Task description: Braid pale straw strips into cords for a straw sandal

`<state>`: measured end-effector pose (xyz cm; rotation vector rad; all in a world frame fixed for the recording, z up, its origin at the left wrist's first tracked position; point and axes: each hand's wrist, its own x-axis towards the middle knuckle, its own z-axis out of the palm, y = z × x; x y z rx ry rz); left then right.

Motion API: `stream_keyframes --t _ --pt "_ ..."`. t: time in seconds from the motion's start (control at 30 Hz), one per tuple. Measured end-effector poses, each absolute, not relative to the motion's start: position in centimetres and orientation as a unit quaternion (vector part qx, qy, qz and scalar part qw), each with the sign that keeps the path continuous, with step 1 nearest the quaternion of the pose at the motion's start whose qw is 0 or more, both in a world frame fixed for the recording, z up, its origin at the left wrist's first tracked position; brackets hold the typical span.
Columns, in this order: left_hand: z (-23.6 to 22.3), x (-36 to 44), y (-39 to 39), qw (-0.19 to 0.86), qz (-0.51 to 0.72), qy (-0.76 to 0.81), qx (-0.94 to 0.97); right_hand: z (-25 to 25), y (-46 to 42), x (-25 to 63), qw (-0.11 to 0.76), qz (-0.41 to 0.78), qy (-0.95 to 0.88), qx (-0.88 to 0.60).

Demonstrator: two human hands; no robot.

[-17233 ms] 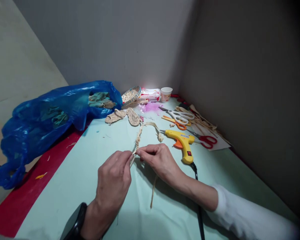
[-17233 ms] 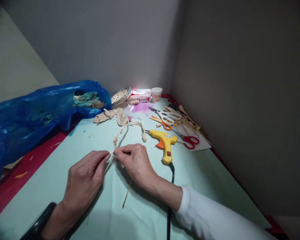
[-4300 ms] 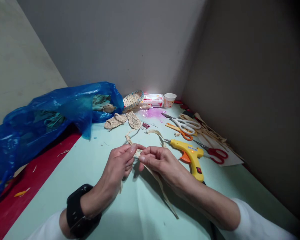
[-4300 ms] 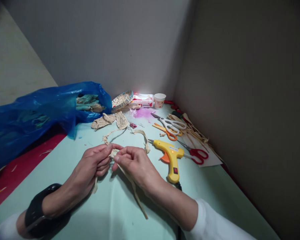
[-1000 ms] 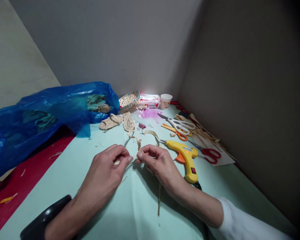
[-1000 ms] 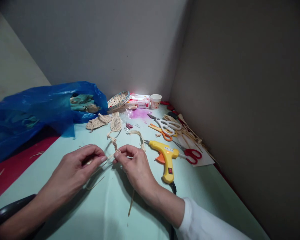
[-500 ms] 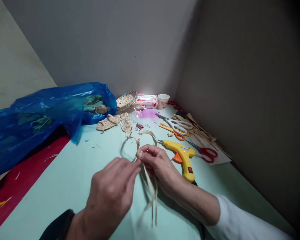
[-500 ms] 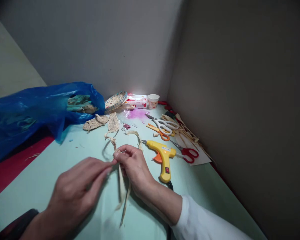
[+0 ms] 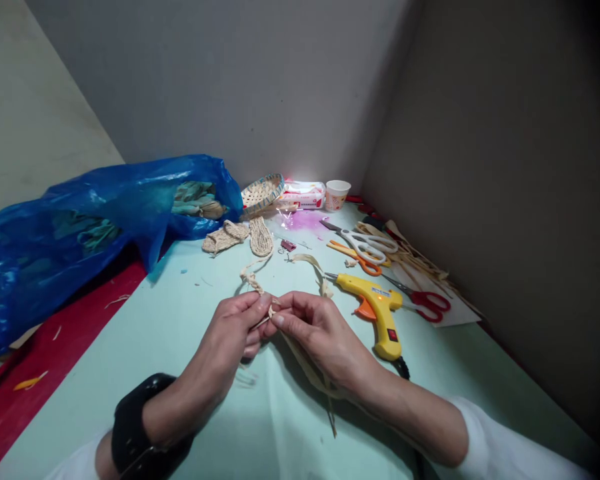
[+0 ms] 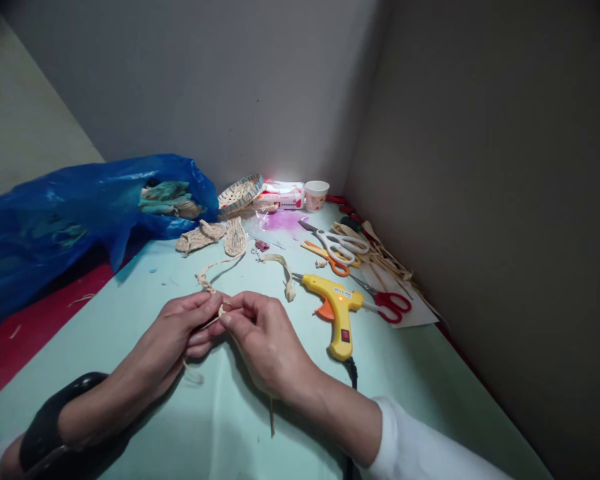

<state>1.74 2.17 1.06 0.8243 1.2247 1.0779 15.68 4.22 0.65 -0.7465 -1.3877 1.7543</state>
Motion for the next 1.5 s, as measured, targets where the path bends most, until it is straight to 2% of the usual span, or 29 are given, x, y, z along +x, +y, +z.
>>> stream_keyframes --t 0.2,0.37,0.43,0.63,0.73,0.97,1.27,1.43,1.5 --pt "1.7 2.1 2.1 0.605 0.484 0.529 0.347 0.8 4.0 16.2 0.364 0.595 -0.645 -0.313" --pt "1.2 1.8 1.9 0.609 0.48 0.526 0.35 1.1 4.1 16.5 0.317 0.476 -0.719 -0.396" --pt "1.2 1.7 2.0 0.601 0.484 0.527 0.355 0.9 4.0 16.5 0.332 0.37 -0.765 -0.41" --pt "1.3 1.9 2.1 0.586 0.508 0.526 0.35 0.4 3.6 16.1 0.369 -0.095 -0.873 -0.305" --pt "1.1 2.0 2.1 0.566 0.52 0.532 0.355 0.7 3.4 15.9 0.377 -0.179 -0.872 -0.258" --pt "1.1 2.0 2.3 0.485 0.526 0.579 0.392 1.0 2.4 15.4 0.405 -0.14 -0.877 -0.219" --pt "1.3 2.2 2.1 0.509 0.531 0.575 0.359 -0.1 1.9 15.2 0.352 -0.077 -0.909 -0.209" --pt "1.2 2.2 2.1 0.479 0.51 0.586 0.409 1.3 2.9 16.1 0.4 0.171 -0.825 -0.361" --pt "1.0 2.3 2.1 0.47 0.501 0.586 0.429 1.4 3.6 16.2 0.374 0.324 -0.769 -0.404"
